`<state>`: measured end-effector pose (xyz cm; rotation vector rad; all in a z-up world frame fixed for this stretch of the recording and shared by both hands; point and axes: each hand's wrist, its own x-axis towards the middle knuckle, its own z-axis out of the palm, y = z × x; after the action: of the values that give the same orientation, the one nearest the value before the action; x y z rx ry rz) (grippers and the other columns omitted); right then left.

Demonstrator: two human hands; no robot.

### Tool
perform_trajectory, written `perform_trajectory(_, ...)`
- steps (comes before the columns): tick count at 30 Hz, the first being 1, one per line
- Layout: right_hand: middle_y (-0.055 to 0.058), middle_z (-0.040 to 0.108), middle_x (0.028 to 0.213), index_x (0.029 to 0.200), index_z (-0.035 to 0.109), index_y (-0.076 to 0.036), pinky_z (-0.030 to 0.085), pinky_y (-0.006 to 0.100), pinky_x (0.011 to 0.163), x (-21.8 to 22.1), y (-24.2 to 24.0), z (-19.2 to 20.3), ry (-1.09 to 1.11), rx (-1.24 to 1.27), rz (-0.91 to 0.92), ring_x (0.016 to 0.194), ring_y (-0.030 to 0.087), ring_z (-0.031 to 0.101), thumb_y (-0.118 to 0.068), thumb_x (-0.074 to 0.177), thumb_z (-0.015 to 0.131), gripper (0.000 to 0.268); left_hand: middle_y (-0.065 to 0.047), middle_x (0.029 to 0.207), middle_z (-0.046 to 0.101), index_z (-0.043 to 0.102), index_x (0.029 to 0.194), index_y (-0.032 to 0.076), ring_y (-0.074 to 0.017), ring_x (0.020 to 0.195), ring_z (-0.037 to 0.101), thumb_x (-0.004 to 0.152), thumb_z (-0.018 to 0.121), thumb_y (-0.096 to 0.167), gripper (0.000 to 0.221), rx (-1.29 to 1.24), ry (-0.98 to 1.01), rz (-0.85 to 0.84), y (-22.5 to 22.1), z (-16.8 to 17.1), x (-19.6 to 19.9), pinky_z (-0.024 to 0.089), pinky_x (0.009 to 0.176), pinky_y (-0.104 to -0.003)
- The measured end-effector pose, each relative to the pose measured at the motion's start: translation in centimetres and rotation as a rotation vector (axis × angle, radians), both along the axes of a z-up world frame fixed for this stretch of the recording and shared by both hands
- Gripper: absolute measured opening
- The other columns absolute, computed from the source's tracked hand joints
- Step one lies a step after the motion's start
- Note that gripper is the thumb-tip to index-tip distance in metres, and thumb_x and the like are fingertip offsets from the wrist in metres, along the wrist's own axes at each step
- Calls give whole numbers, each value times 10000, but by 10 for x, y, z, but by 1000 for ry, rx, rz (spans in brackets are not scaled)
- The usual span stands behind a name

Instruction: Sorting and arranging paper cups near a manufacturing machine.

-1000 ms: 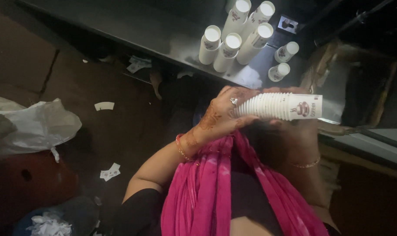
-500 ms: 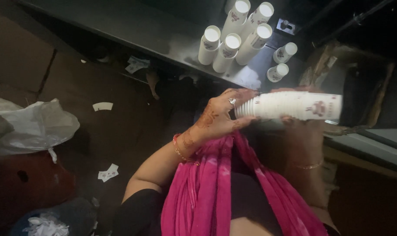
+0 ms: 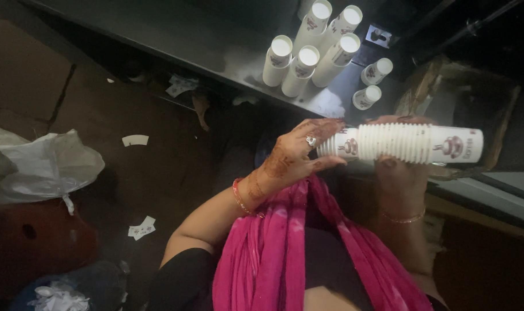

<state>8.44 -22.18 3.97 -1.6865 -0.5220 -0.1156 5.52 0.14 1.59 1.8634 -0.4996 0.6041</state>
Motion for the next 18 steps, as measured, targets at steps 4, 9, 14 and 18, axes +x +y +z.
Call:
perform_trajectory(4, 123, 631, 1286, 1383, 378, -116, 588, 367, 1017, 10, 3, -17, -40, 80, 98, 1203, 240, 667, -401, 1010, 783, 621, -134, 1347, 675, 630, 1362, 31, -301, 1216, 691, 867, 854, 292, 603, 17, -42, -23, -2, -2, 3, 582, 1060, -370)
perform_trajectory(9, 124, 636, 1284, 1344, 419, -157, 593, 433, 1072, 21, -2, -33, 32, 351, 273, 1218, 250, 667, -354, 979, 811, 571, -155, 1353, 692, 636, 1369, 22, -278, 1247, 706, 890, 828, 289, 581, -108, 295, -168, 8, -12, 11, 555, 1073, -359)
perform_trajectory(14, 98, 591, 1307, 1387, 404, -151, 584, 430, 1115, 18, -12, -21, 37, 323, 198, 1244, 230, 616, -346, 1017, 804, 579, -159, 1399, 674, 629, 1399, 30, -276, 1298, 676, 906, 810, 268, 577, -150, 286, -219, 7, -10, 11, 525, 1115, -362)
perform_trajectory(18, 91, 593, 1219, 1334, 380, -168, 607, 407, 1065, 20, -9, -21, -48, 139, 126, 1171, 228, 638, -468, 997, 765, 593, -147, 1411, 673, 628, 1404, 47, -261, 1319, 673, 886, 844, 279, 607, -146, 244, -188, 0, -10, 13, 532, 1135, -360)
